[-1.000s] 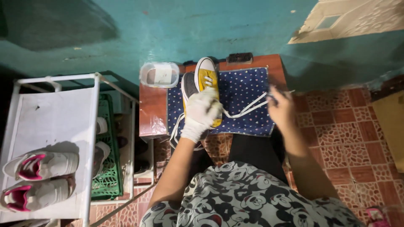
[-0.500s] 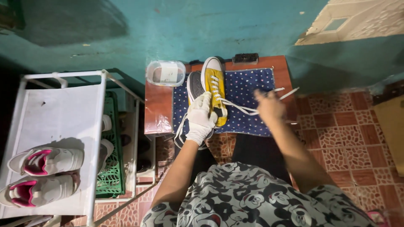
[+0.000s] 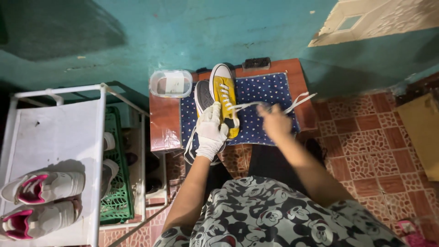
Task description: The person scrubs the white rubber toe cap and sides of a yellow sneaker with a brush. They then scrub the white rubber sole of the same shoe. Finally, the person removes the laces from the shoe and scrubs them with the brush.
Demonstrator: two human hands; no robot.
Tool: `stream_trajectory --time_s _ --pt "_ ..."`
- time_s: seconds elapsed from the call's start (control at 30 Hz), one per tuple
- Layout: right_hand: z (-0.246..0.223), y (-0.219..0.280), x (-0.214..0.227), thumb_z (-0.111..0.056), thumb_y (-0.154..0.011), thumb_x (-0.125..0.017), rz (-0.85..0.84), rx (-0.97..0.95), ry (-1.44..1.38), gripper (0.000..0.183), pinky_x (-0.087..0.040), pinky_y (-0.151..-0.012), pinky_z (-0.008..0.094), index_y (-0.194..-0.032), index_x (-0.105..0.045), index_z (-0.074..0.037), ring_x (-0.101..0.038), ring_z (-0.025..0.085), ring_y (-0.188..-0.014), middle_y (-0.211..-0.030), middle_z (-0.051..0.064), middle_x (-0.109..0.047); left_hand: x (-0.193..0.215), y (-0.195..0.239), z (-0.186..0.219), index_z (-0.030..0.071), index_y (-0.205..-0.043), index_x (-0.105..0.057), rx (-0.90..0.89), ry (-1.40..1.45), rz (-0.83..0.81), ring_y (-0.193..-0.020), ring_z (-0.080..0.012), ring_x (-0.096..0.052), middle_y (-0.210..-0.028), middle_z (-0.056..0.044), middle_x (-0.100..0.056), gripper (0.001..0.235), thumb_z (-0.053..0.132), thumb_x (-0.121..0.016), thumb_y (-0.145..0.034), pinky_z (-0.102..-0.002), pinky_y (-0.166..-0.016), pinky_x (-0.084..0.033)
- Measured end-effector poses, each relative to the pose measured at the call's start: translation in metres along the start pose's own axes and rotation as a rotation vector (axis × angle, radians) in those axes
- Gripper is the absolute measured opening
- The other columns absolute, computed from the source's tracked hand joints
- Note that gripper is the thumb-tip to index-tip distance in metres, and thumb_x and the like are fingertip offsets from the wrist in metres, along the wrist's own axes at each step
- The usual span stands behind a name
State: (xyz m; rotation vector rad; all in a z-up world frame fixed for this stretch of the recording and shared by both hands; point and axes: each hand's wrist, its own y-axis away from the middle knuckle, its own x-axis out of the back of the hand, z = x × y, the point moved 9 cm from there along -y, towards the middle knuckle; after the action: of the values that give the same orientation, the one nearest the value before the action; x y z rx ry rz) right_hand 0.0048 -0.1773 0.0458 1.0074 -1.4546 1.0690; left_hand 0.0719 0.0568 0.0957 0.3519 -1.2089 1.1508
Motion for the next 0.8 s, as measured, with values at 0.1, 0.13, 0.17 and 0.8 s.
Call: stream_trajectory --time_s 0.1,0.13,0.17,0.8 --pt "0.074 -0.024 -0.014 -0.020 -0.095 -0.060 -0.126 -0.244 0.036 0.053 -0.061 -0.069 0.052 -0.137 -0.061 -0.053 -0.073 0.039 -0.090 -0.116 0.013 -0.059 0.000 -0.001 0.007 0.020 -0.150 -0.052 -0.011 -0.025 -0.023 -0.129 -0.0295 -0.056 -0.133 -0.009 -0.060 0.076 0.036 -0.058 -0.075 -0.042 -0.106 -0.044" --pt "0.084 -0.026 -0.009 -0.022 -0.095 -0.061 -0.138 -0.276 -0.025 0.052 -0.060 -0.074 0.054 -0.135 -0.062 -0.055 -0.073 0.040 -0.094 -0.121 0.012 -0.060 -0.004 -0.001 0.006 0.025 -0.151 -0.050 0.007 -0.058 -0.045 -0.133 -0.0275 -0.053 -0.135 -0.006 -0.059 0.077 0.040 -0.057 -0.076 -0.042 -0.109 -0.042" --pt "0.093 -0.026 -0.005 -0.024 -0.095 -0.061 -0.153 -0.307 -0.086 0.051 -0.060 -0.079 0.056 -0.133 -0.062 -0.058 -0.073 0.041 -0.098 -0.125 0.011 -0.060 -0.009 0.001 0.005 0.029 -0.152 -0.049 0.026 -0.091 -0.068 -0.136 -0.0256 -0.049 -0.136 -0.003 -0.059 0.077 0.043 -0.056 -0.076 -0.042 -0.111 -0.039" --pt "0.011 -0.012 0.007 -0.015 -0.093 -0.061 -0.183 -0.122 -0.221 0.064 -0.058 -0.094 0.054 -0.144 -0.053 -0.053 -0.066 0.042 -0.120 -0.145 0.023 -0.054 -0.109 -0.017 0.117 0.014 -0.161 -0.024 -0.212 -0.512 -0.923 -0.156 -0.0363 -0.014 -0.170 -0.009 -0.018 0.076 0.045 -0.040 -0.094 -0.070 -0.118 0.022"
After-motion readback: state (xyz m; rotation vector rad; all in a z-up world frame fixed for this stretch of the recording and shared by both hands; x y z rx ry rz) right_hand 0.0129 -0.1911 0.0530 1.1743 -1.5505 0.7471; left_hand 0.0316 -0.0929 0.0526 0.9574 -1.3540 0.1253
